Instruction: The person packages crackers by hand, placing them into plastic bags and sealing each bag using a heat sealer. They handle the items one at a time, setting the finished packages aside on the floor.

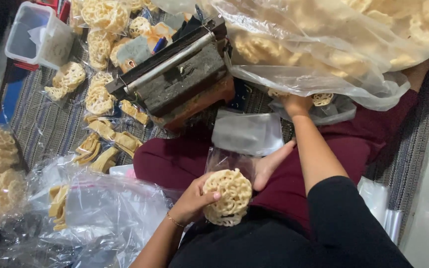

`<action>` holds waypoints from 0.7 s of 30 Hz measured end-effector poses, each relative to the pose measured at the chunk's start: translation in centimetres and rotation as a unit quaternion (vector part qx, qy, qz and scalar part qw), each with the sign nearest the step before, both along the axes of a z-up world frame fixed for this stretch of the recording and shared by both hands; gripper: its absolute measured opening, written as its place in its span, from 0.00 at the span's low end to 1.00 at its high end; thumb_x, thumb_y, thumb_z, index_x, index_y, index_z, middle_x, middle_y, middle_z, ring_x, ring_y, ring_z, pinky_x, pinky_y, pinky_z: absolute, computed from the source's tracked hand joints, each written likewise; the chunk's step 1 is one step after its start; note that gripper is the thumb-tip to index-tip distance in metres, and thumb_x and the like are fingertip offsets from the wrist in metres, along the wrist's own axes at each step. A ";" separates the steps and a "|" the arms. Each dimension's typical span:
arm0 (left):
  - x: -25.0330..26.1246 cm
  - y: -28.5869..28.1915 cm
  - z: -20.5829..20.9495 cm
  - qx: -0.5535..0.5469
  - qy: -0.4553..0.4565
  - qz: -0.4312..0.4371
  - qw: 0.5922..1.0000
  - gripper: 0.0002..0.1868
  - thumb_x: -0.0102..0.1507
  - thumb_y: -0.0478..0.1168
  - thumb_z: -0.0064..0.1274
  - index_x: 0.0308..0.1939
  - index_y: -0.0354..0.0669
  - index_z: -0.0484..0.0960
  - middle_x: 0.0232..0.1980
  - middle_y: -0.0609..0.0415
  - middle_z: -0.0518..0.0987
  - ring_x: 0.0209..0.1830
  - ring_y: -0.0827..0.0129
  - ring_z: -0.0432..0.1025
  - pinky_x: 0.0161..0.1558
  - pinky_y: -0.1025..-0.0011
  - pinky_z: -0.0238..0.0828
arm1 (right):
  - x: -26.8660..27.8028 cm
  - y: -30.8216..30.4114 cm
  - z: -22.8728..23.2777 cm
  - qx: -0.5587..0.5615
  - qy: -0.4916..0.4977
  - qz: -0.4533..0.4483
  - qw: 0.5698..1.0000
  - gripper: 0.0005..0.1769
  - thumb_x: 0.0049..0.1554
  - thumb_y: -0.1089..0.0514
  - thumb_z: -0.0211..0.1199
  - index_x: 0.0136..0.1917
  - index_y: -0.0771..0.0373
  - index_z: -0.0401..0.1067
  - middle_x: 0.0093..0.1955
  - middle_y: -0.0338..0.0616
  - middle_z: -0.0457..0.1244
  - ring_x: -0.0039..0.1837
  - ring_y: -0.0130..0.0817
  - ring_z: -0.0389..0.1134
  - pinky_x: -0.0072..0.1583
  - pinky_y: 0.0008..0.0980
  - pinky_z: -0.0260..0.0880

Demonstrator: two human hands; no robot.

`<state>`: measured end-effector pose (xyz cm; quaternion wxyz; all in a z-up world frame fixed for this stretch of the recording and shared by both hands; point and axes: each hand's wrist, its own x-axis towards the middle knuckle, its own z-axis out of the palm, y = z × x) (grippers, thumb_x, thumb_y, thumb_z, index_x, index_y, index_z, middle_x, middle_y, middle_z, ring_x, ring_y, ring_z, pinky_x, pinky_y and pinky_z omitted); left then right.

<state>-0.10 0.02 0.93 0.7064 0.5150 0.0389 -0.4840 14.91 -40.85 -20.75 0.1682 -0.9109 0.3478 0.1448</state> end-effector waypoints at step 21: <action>1.3 -1.3 1.0 0.029 -0.088 0.023 0.995 0.37 0.55 0.51 0.62 0.65 0.40 0.72 0.56 0.49 0.82 0.56 0.63 0.77 0.53 0.65 0.80 | 0.2 -0.4 -2.9 -0.002 -0.131 0.018 0.991 0.11 0.63 0.56 0.50 0.51 0.57 0.73 0.53 0.54 0.69 0.51 0.59 0.69 0.49 0.55 0.65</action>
